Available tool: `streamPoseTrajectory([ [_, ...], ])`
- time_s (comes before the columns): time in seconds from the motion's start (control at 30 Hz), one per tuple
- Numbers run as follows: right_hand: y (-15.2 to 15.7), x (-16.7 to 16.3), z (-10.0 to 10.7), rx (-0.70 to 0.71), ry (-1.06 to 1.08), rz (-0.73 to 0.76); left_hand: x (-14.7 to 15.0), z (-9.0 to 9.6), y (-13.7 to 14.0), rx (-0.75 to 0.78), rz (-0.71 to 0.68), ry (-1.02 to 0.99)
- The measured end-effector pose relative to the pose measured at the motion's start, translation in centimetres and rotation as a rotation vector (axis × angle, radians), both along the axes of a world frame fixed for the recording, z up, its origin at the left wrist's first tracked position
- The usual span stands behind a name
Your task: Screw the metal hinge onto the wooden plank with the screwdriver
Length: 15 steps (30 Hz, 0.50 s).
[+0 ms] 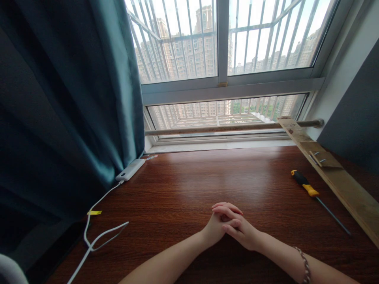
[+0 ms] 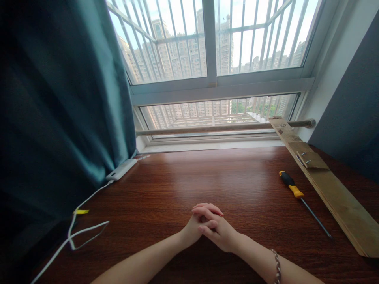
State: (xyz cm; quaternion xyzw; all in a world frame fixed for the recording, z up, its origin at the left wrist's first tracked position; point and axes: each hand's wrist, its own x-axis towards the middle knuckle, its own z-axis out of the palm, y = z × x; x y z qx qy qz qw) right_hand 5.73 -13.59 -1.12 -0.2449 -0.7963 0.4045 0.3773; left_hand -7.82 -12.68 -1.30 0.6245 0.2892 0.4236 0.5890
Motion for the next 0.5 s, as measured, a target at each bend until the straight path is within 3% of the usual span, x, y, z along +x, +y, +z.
streamPoseTrajectory([
  [0.5,0.04,-0.01,0.02,-0.001,-0.004,0.004,0.09,0.30,-0.08,-0.030,0.013,0.007],
])
